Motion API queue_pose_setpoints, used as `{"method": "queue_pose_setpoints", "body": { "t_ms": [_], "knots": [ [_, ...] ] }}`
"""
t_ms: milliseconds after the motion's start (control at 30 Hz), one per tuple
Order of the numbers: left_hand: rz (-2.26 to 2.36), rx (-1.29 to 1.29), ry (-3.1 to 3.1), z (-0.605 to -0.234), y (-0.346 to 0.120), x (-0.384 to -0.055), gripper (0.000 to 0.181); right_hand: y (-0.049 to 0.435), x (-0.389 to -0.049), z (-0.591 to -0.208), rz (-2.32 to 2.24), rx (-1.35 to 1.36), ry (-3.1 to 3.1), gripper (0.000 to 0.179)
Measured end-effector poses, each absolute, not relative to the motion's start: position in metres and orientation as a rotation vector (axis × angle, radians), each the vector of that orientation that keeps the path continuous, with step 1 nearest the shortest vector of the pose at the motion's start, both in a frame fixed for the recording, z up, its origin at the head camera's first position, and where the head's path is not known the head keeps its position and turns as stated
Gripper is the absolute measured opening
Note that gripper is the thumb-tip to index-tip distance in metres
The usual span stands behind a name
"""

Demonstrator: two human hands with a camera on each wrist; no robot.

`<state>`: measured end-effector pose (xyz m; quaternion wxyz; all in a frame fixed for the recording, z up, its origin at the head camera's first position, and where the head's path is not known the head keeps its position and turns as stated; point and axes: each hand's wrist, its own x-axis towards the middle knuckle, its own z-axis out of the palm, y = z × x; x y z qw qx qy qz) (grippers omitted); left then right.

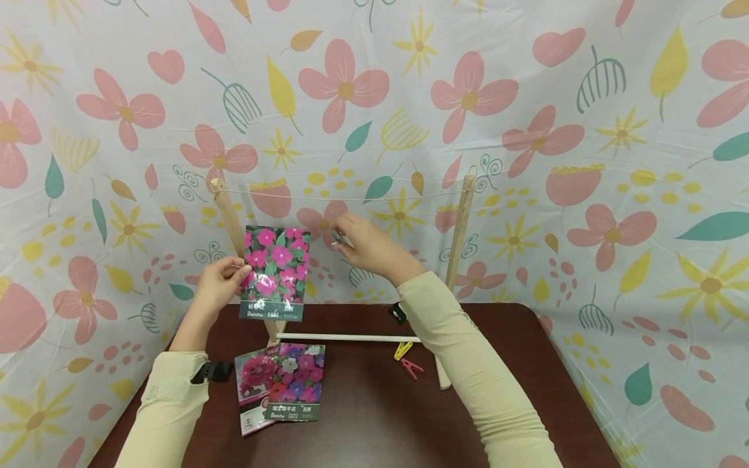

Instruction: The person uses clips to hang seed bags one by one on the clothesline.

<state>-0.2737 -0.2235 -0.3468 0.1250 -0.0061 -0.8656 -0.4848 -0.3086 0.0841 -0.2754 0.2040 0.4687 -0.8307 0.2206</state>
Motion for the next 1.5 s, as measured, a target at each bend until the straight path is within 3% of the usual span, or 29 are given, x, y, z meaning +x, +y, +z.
{"method": "queue_pose_setpoints", "body": {
  "t_ms": [667,1500],
  "knots": [
    [-1.499,-0.062,-2.446,-0.335,-0.227,-0.285,0.025,0.058,-0.315,-0.221,0.827,1.393,-2.214,0.031],
    [-1.512,-0.077,-2.412,-0.320,-0.233,-0.289,0.029,0.025,-0.320,-0.205,1.156,1.246,-2.140,0.033]
  ]
}}
